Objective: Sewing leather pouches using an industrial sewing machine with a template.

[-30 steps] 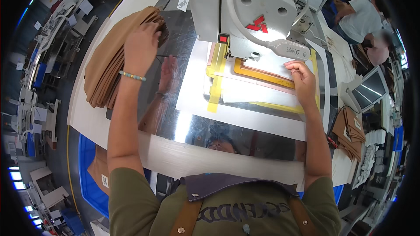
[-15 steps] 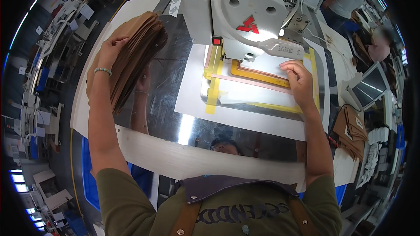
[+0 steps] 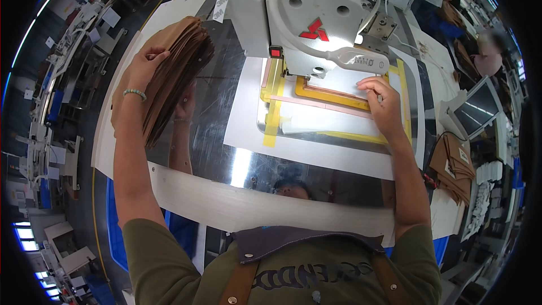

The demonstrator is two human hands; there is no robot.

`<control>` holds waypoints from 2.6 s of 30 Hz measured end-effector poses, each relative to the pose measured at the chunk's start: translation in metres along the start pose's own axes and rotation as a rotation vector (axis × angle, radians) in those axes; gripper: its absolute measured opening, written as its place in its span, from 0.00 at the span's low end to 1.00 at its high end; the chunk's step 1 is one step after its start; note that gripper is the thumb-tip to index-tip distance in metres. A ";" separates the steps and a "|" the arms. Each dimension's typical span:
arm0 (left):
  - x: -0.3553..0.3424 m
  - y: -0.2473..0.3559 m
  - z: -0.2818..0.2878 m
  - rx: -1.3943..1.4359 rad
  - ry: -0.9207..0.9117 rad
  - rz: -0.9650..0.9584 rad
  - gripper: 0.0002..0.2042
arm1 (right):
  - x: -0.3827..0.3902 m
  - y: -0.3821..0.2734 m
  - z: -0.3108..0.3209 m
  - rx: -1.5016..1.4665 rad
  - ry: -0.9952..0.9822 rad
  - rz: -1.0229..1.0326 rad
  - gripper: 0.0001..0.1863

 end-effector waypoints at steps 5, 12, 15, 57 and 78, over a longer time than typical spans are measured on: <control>-0.002 -0.009 -0.005 0.004 0.056 -0.074 0.12 | -0.002 -0.002 -0.002 0.020 -0.011 0.025 0.10; -0.013 -0.017 0.019 0.082 0.079 -0.012 0.10 | -0.002 -0.003 -0.003 0.032 -0.017 0.041 0.10; -0.011 0.012 0.034 -0.310 0.492 -0.175 0.09 | -0.001 -0.002 -0.005 0.008 -0.022 0.035 0.10; 0.205 -0.014 -0.046 -0.832 -0.017 -0.435 0.09 | -0.018 -0.082 -0.127 0.889 -0.013 0.696 0.04; 0.187 -0.007 -0.052 -0.875 0.029 -0.570 0.10 | -0.003 -0.066 -0.093 0.873 -0.128 0.560 0.06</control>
Point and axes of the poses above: each hand's wrist, its own x-axis away from the middle knuckle, its own z-axis out of the back of the hand, y = z × x, the point moved 2 cm from there along -x, towards the middle knuckle, and after that the axes turned 10 degrees about -y, right-handed, at the moved point
